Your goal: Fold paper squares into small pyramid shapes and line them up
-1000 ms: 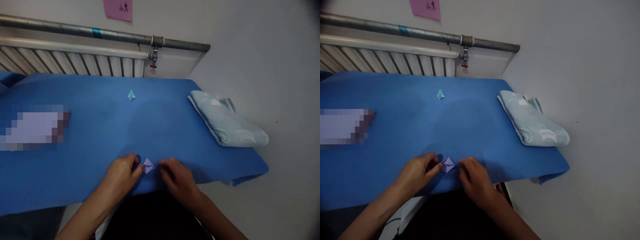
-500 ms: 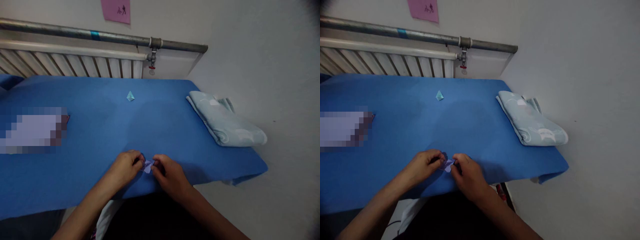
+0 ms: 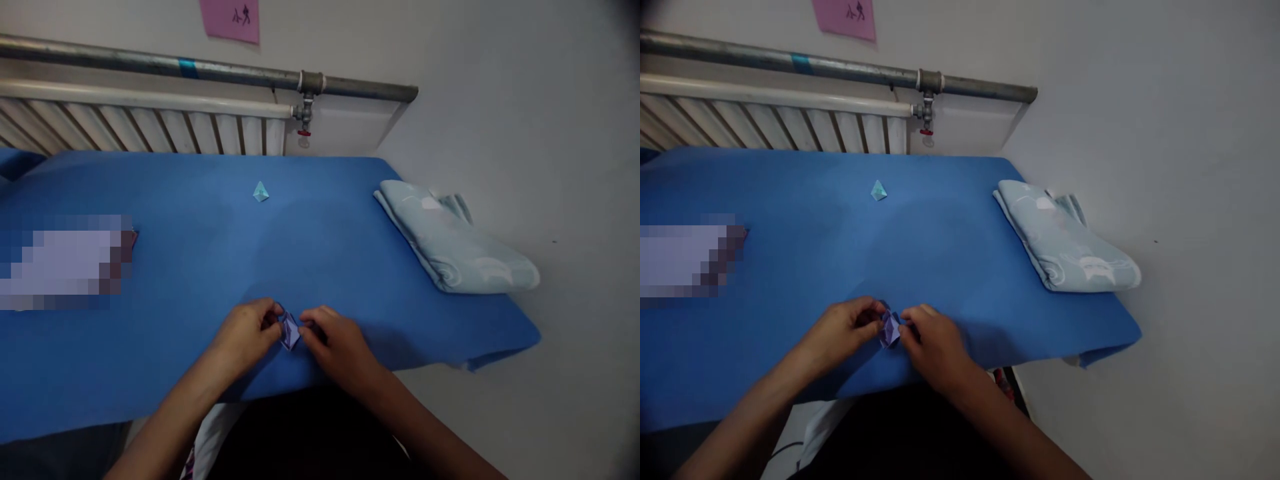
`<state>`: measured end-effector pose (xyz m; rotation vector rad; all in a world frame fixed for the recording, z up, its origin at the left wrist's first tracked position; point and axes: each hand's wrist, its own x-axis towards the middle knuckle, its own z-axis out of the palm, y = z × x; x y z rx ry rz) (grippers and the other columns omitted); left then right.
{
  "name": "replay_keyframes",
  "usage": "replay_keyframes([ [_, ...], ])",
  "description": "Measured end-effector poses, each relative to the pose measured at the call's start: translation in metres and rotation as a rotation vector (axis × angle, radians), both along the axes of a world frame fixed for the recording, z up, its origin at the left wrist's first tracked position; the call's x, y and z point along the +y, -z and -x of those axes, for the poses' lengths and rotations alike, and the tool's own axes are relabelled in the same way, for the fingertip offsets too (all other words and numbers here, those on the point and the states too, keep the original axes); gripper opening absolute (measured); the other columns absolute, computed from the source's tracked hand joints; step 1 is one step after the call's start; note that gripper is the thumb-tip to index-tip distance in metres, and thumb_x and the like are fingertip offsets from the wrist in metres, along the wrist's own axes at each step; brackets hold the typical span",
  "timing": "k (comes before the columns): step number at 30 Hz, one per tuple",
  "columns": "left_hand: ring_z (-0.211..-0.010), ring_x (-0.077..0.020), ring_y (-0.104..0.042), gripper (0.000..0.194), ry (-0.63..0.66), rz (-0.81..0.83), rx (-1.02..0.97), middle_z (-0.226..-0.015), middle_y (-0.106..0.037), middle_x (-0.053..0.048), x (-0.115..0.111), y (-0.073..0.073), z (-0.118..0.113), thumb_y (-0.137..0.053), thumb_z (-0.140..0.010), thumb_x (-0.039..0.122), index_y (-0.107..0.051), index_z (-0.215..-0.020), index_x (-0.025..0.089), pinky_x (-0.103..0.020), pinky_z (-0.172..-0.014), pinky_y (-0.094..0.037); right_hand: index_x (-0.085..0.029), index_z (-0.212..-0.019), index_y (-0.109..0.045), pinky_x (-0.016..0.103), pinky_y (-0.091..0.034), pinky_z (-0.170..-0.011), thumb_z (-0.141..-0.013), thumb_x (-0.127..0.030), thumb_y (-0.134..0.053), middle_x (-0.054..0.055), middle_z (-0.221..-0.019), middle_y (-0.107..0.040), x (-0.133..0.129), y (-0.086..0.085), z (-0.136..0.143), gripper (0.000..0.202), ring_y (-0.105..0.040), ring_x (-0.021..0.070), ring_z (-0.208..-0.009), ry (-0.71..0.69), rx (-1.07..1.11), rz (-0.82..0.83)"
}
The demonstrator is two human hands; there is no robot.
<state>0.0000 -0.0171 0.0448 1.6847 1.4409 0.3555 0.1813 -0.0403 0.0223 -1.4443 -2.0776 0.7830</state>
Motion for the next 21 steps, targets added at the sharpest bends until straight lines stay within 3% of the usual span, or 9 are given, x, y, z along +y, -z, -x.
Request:
replay_keyframes([
  [4, -0.075, -0.0178, -0.064, 0.016, 0.038, -0.118, 0.092, -0.082, -0.070, -0.003, -0.003, 0.004, -0.001, -0.051, -0.078, 0.018, -0.065, -0.086, 0.019, -0.029, -0.070, -0.047, -0.019, -0.098, -0.063, 0.026, -0.044, -0.070, -0.083, -0.015, -0.056, 0.003, -0.087, -0.064, 0.010, -0.001, 0.008, 0.016, -0.060, 0.0152, -0.078, -0.032, -0.068, 0.017],
  [11, -0.076, -0.0185, -0.065, 0.018, 0.060, -0.305, 0.190, -0.084, -0.069, -0.005, -0.006, 0.014, -0.004, -0.049, -0.084, 0.018, -0.066, -0.086, 0.018, -0.030, -0.070, -0.048, -0.017, -0.083, -0.062, 0.026, -0.040, -0.068, -0.086, -0.015, -0.050, 0.004, -0.079, -0.063, 0.015, -0.001, 0.016, 0.013, -0.058, 0.0158, -0.076, -0.075, -0.231, -0.007],
  [21, -0.073, -0.0189, -0.063, 0.017, 0.010, -0.364, 0.262, -0.081, -0.066, -0.005, -0.012, 0.023, -0.011, -0.046, -0.086, 0.017, -0.062, -0.082, 0.018, -0.030, -0.068, -0.047, -0.018, -0.073, -0.057, 0.025, -0.032, -0.058, -0.086, -0.016, -0.050, 0.001, -0.070, -0.059, 0.016, -0.001, 0.020, 0.015, -0.053, 0.0130, -0.063, -0.053, -0.349, -0.040],
])
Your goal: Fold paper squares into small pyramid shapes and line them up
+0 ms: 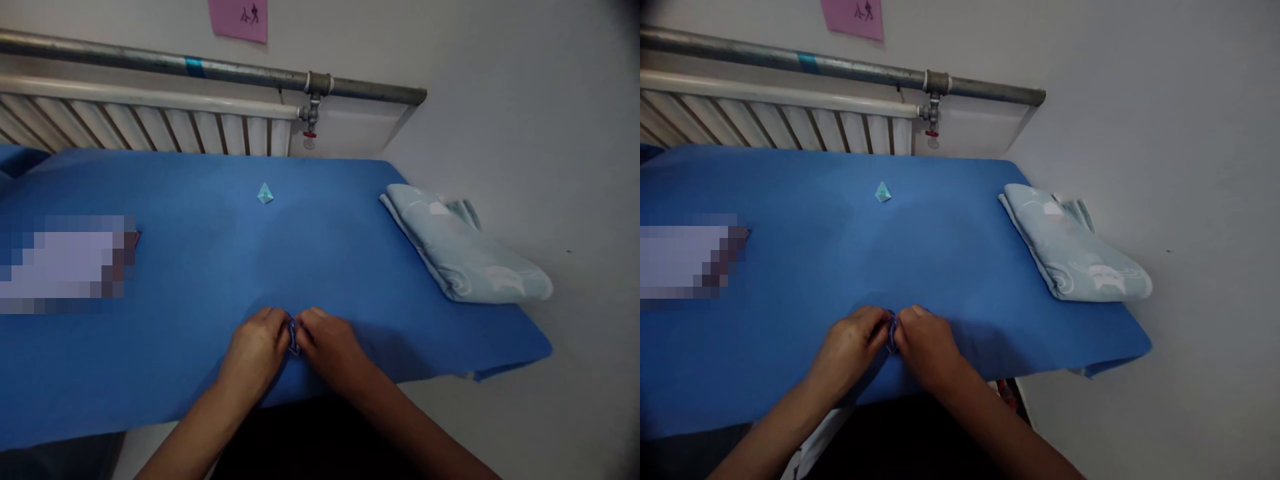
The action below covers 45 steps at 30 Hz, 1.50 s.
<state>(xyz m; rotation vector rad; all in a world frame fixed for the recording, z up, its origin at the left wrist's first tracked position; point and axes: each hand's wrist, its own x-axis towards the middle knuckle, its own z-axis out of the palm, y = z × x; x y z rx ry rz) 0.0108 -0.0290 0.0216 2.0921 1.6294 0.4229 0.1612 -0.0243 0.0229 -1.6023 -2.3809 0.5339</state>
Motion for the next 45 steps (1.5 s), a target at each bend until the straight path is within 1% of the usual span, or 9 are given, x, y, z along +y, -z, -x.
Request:
replay_keyframes([
  [8, -0.074, -0.0186, -0.062, 0.015, -0.019, -0.024, 0.015, -0.081, -0.065, -0.004, 0.000, 0.004, -0.002, -0.045, -0.085, 0.016, -0.059, -0.081, 0.019, -0.030, -0.066, -0.047, -0.018, -0.068, -0.052, 0.024, -0.031, -0.057, -0.084, -0.014, -0.049, -0.001, -0.066, -0.056, 0.002, 0.000, 0.001, 0.017, -0.051, 0.0121, -0.059, 0.030, 0.038, 0.001],
  [15, -0.068, -0.0179, -0.061, 0.016, -0.007, -0.018, 0.073, -0.077, -0.065, -0.004, 0.001, -0.002, -0.005, -0.044, -0.085, 0.017, -0.058, -0.077, 0.019, -0.029, -0.061, -0.046, -0.018, -0.068, -0.053, 0.025, -0.033, -0.057, -0.085, -0.013, -0.048, 0.001, -0.067, -0.058, 0.005, -0.003, 0.000, 0.019, -0.053, 0.0134, -0.061, 0.009, 0.081, 0.034],
  [20, -0.081, -0.0181, -0.065, 0.016, -0.049, 0.059, -0.187, -0.088, -0.069, -0.004, 0.003, -0.004, 0.012, -0.046, -0.087, 0.024, -0.062, -0.091, 0.020, -0.031, -0.073, -0.050, -0.020, -0.086, -0.061, 0.023, -0.039, -0.059, -0.083, -0.013, -0.052, -0.001, -0.073, -0.064, 0.003, -0.008, -0.014, 0.011, -0.058, 0.0121, -0.063, 0.035, 0.332, 0.123],
  [25, -0.079, -0.0169, -0.064, 0.016, -0.164, -0.034, -0.278, -0.087, -0.067, -0.003, -0.013, -0.004, 0.032, -0.045, -0.088, 0.026, -0.060, -0.091, 0.021, -0.031, -0.073, -0.050, -0.019, -0.083, -0.061, 0.025, -0.042, -0.063, -0.084, -0.013, -0.051, 0.001, -0.075, -0.064, -0.009, -0.007, -0.032, 0.012, -0.059, 0.0140, -0.068, 0.082, 0.354, 0.036],
  [29, -0.071, -0.0146, -0.060, 0.010, -0.084, -0.051, -0.300, -0.081, -0.062, 0.000, -0.031, -0.010, 0.025, -0.048, -0.087, 0.027, -0.057, -0.089, 0.023, -0.027, -0.064, -0.048, -0.020, -0.085, -0.060, 0.026, -0.043, -0.065, -0.086, -0.015, -0.050, 0.001, -0.076, -0.063, -0.011, -0.005, -0.034, 0.012, -0.058, 0.0138, -0.068, 0.061, 0.386, -0.003],
  [33, -0.077, -0.0157, -0.059, 0.009, -0.035, -0.089, -0.306, -0.087, -0.060, -0.001, -0.041, -0.009, 0.008, -0.054, -0.086, 0.026, -0.056, -0.095, 0.024, -0.028, -0.070, -0.049, -0.020, -0.081, -0.059, 0.026, -0.043, -0.065, -0.087, -0.014, -0.049, 0.001, -0.075, -0.062, -0.004, -0.004, -0.031, 0.013, -0.058, 0.0142, -0.070, 0.041, 0.364, -0.010],
  [36, -0.080, -0.0160, -0.060, 0.011, 0.005, -0.084, -0.283, -0.089, -0.060, -0.002, -0.041, -0.005, 0.003, -0.049, -0.088, 0.021, -0.057, -0.094, 0.024, -0.029, -0.072, -0.049, -0.020, -0.083, -0.059, 0.026, -0.044, -0.067, -0.086, -0.013, -0.049, 0.001, -0.078, -0.062, -0.001, -0.004, -0.030, 0.012, -0.058, 0.0141, -0.072, 0.037, 0.377, -0.011],
  [41, -0.085, -0.0161, -0.060, 0.019, 0.033, -0.131, -0.275, -0.092, -0.059, -0.003, -0.036, -0.004, 0.015, -0.042, -0.089, 0.016, -0.059, -0.094, 0.024, -0.030, -0.076, -0.050, -0.020, -0.095, -0.060, 0.028, -0.046, -0.073, -0.086, -0.013, -0.047, 0.003, -0.088, -0.064, 0.005, -0.001, -0.031, 0.018, -0.060, 0.0151, -0.081, 0.002, 0.445, -0.072],
  [45, -0.095, -0.0188, -0.059, 0.023, 0.003, -0.172, -0.287, -0.101, -0.059, -0.005, -0.031, -0.006, 0.028, -0.042, -0.088, 0.016, -0.057, -0.103, 0.025, -0.034, -0.082, -0.049, -0.021, -0.110, -0.058, 0.031, -0.047, -0.081, -0.083, -0.008, -0.046, 0.005, -0.100, -0.063, 0.016, 0.000, -0.029, 0.032, -0.059, 0.0162, -0.092, -0.126, 0.482, -0.083],
])
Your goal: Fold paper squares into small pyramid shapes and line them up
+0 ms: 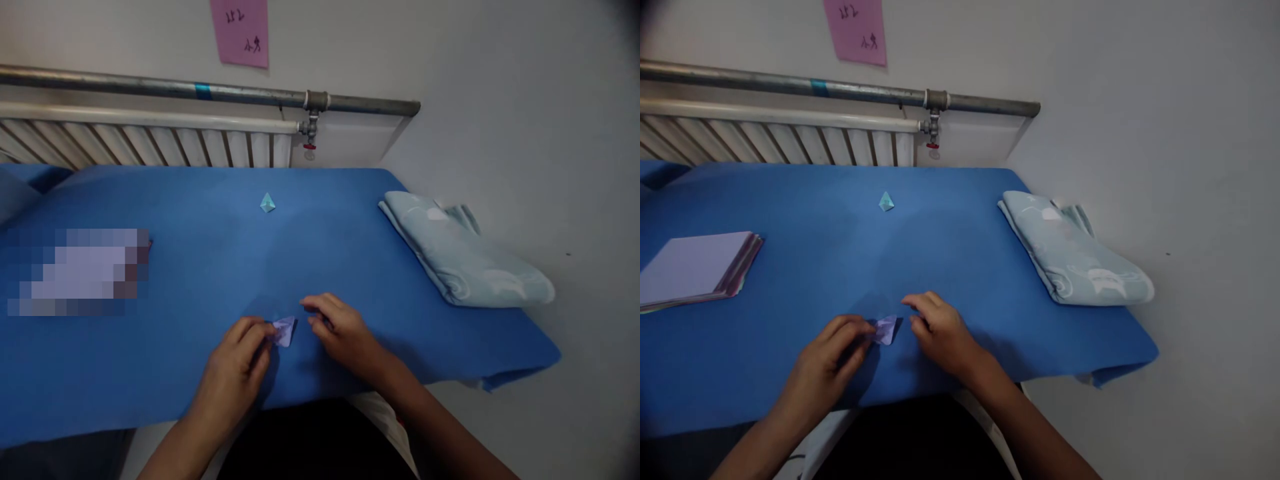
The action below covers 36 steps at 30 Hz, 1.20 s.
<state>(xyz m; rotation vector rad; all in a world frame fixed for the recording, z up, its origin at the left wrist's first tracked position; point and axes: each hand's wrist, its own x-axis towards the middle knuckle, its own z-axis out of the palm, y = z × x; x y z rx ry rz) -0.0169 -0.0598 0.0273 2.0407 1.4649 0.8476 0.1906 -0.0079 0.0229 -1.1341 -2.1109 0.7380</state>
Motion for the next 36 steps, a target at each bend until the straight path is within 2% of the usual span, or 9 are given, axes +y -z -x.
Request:
replay_keyframes([
  [3, -0.095, -0.0185, -0.059, 0.019, -0.022, 0.018, -0.037, -0.100, -0.060, -0.005, 0.002, -0.001, 0.004, -0.045, -0.088, 0.018, -0.057, -0.101, 0.025, -0.035, -0.083, -0.049, -0.022, -0.113, -0.058, 0.030, -0.046, -0.084, -0.082, -0.005, -0.047, 0.005, -0.102, -0.062, 0.008, 0.000, 0.004, 0.037, -0.058, 0.0155, -0.096, -0.135, 0.011, -0.019],
  [5, -0.093, -0.0177, -0.059, 0.017, -0.023, 0.031, -0.055, -0.099, -0.060, -0.004, 0.002, -0.002, 0.003, -0.048, -0.087, 0.018, -0.058, -0.099, 0.025, -0.033, -0.082, -0.050, -0.021, -0.108, -0.060, 0.029, -0.047, -0.083, -0.081, -0.004, -0.047, 0.004, -0.098, -0.062, 0.011, 0.000, 0.006, 0.034, -0.058, 0.0145, -0.093, -0.198, 0.006, -0.023],
  [10, -0.092, -0.0165, -0.060, 0.012, -0.020, 0.040, -0.080, -0.095, -0.060, -0.003, 0.003, 0.001, 0.001, -0.050, -0.087, 0.019, -0.060, -0.092, 0.024, -0.031, -0.082, -0.049, -0.020, -0.095, -0.062, 0.026, -0.047, -0.077, -0.084, -0.007, -0.047, 0.003, -0.087, -0.062, 0.012, -0.004, 0.009, 0.023, -0.058, 0.0140, -0.084, -0.271, -0.037, -0.015],
  [19, -0.087, -0.0150, -0.061, 0.013, -0.022, 0.022, -0.102, -0.090, -0.063, -0.001, 0.005, 0.011, 0.005, -0.048, -0.088, 0.016, -0.059, -0.087, 0.022, -0.028, -0.078, -0.048, -0.020, -0.093, -0.061, 0.028, -0.048, -0.078, -0.087, -0.010, -0.047, 0.003, -0.087, -0.065, 0.012, -0.002, 0.005, 0.019, -0.060, 0.0147, -0.084, -0.269, -0.067, 0.000],
  [23, -0.089, -0.0152, -0.060, 0.011, -0.028, 0.035, -0.125, -0.092, -0.062, -0.002, 0.005, 0.007, 0.003, -0.049, -0.088, 0.017, -0.059, -0.089, 0.023, -0.029, -0.080, -0.048, -0.020, -0.094, -0.061, 0.029, -0.048, -0.080, -0.085, -0.008, -0.046, 0.003, -0.089, -0.064, 0.010, -0.003, 0.005, 0.021, -0.060, 0.0148, -0.087, -0.268, -0.039, 0.006],
  [28, -0.094, -0.0171, -0.059, 0.013, -0.044, 0.006, -0.097, -0.097, -0.061, -0.004, 0.005, 0.001, 0.002, -0.049, -0.087, 0.018, -0.057, -0.096, 0.022, -0.033, -0.083, -0.048, -0.019, -0.100, -0.062, 0.032, -0.047, -0.085, -0.083, -0.011, -0.054, 0.006, -0.102, -0.058, 0.004, -0.015, 0.011, 0.021, -0.058, 0.0167, -0.096, -0.205, -0.003, 0.006],
  [31, -0.096, -0.0190, -0.059, 0.017, -0.087, -0.002, -0.046, -0.100, -0.061, -0.004, 0.002, 0.002, 0.004, -0.052, -0.083, 0.018, -0.055, -0.098, 0.022, -0.036, -0.084, -0.049, -0.019, -0.099, -0.063, 0.035, -0.045, -0.089, -0.082, -0.016, -0.059, 0.007, -0.106, -0.058, 0.002, -0.021, 0.020, 0.017, -0.055, 0.0193, -0.102, -0.174, -0.041, -0.011],
  [36, -0.098, -0.0216, -0.057, 0.016, -0.139, -0.030, 0.052, -0.098, -0.062, -0.004, -0.001, 0.011, 0.008, -0.055, -0.081, 0.018, -0.055, -0.096, 0.022, -0.041, -0.088, -0.047, -0.017, -0.091, -0.066, 0.037, -0.045, -0.090, -0.081, -0.010, -0.058, 0.009, -0.108, -0.058, 0.002, -0.017, 0.035, 0.015, -0.054, 0.0207, -0.102, -0.159, -0.204, -0.039],
])
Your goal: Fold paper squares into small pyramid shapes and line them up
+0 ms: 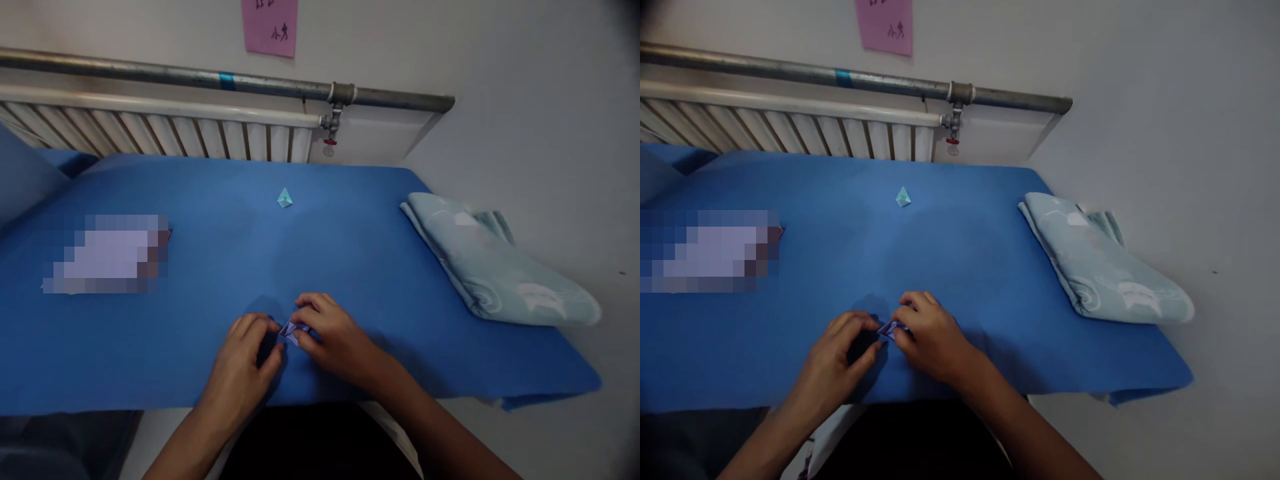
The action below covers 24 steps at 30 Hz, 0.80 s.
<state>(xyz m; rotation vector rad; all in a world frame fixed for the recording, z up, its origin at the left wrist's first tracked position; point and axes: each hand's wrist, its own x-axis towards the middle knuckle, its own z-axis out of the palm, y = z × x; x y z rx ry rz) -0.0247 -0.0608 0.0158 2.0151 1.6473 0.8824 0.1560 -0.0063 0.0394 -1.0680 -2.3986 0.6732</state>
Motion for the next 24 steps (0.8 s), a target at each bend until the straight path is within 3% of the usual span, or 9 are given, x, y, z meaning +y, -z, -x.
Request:
replay_keyframes([
  [5, -0.092, -0.0220, -0.058, 0.009, 0.003, -0.015, 0.029, -0.093, -0.062, -0.005, 0.002, 0.007, -0.001, -0.052, -0.083, 0.017, -0.057, -0.090, 0.020, -0.042, -0.085, -0.048, -0.016, -0.086, -0.067, 0.033, -0.047, -0.086, -0.080, -0.009, -0.058, 0.009, -0.106, -0.059, 0.000, 0.007, 0.005, 0.013, -0.056, 0.0200, -0.097, -0.001, -0.087, -0.014],
  [16, -0.093, -0.0218, -0.058, 0.010, -0.010, -0.018, -0.001, -0.095, -0.063, -0.005, 0.004, 0.008, -0.001, -0.054, -0.082, 0.018, -0.058, -0.091, 0.020, -0.040, -0.084, -0.048, -0.016, -0.083, -0.065, 0.037, -0.046, -0.085, -0.081, -0.009, -0.054, 0.009, -0.110, -0.062, 0.001, 0.002, 0.011, 0.013, -0.053, 0.0212, -0.096, -0.018, -0.244, -0.021],
  [20, -0.098, -0.0213, -0.057, 0.016, 0.015, -0.007, -0.040, -0.102, -0.062, -0.006, 0.006, 0.002, -0.003, -0.053, -0.083, 0.024, -0.058, -0.098, 0.021, -0.038, -0.087, -0.047, -0.015, -0.084, -0.065, 0.037, -0.046, -0.085, -0.081, -0.009, -0.055, 0.009, -0.109, -0.062, 0.002, 0.005, 0.011, 0.013, -0.053, 0.0213, -0.098, -0.015, -0.207, -0.027],
  [24, -0.083, -0.0179, -0.060, 0.013, 0.003, 0.151, -0.020, -0.085, -0.064, -0.003, 0.021, -0.013, -0.005, -0.046, -0.085, 0.025, -0.059, -0.086, 0.020, -0.032, -0.076, -0.047, -0.015, -0.083, -0.065, 0.036, -0.046, -0.083, -0.081, -0.010, -0.055, 0.010, -0.109, -0.062, 0.003, 0.006, 0.011, 0.011, -0.053, 0.0213, -0.095, -0.011, -0.206, -0.037],
])
